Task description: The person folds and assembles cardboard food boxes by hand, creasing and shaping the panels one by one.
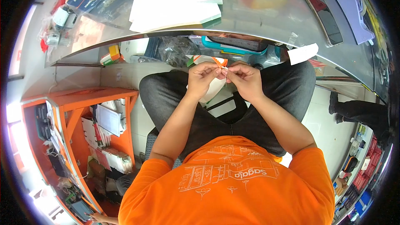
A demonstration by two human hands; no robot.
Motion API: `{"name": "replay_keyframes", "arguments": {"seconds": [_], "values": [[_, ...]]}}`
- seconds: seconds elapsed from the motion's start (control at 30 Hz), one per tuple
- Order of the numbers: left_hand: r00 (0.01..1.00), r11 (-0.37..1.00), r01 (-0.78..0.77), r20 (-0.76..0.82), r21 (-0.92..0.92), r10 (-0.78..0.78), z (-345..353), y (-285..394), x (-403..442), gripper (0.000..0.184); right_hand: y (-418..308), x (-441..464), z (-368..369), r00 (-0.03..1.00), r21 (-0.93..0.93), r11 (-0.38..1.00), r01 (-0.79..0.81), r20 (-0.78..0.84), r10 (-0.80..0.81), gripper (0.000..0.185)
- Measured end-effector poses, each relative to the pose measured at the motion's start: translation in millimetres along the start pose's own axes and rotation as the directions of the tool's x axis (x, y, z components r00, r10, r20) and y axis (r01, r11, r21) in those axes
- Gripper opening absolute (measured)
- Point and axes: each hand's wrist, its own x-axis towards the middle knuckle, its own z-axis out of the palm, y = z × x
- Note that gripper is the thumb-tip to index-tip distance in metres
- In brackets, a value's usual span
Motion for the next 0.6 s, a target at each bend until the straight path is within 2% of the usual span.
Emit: {"name": "replay_keyframes", "arguments": {"seconds": [0.17, 0.27, 0.3, 0.37, 0.6], "values": [[0.999, 0.999, -0.028, -0.019, -0.02, 0.028, -2.7, -3.1, 1.0, 0.009, 1.7, 4.5, 0.1, 0.999, -0.001, 0.999, 0.036, 0.038, -0.036, 0.008], [0.998, 0.982, 0.03, -0.04, -0.188, -0.038, -3.6, -0.9, 2.4, 0.011, -4.8, 5.2, 2.6, 0.994, -0.051, 0.993, 0.102, 0.045, -0.1, 0.009], [0.999, 0.987, 0.016, -0.027, -0.159, -0.02, -3.9, -1.0, 2.1, 0.011, -6.1, 4.6, 3.3, 0.992, -0.085, 0.989, 0.124, 0.049, -0.12, 0.009], [1.0, 0.995, -0.013, 0.002, -0.102, 0.014, -3.2, -1.4, 0.7, 0.011, -2.6, 1.3, 1.2, 0.992, -0.036, 0.993, 0.114, 0.057, -0.112, 0.01], [0.999, 0.999, -0.049, -0.022, 0.007, 0.049, 1.9, -6.4, -2.3, 0.012, 1.6, -0.1, -1.3, 0.994, -0.013, 0.995, 0.101, 0.05, -0.101, 0.009]]}}
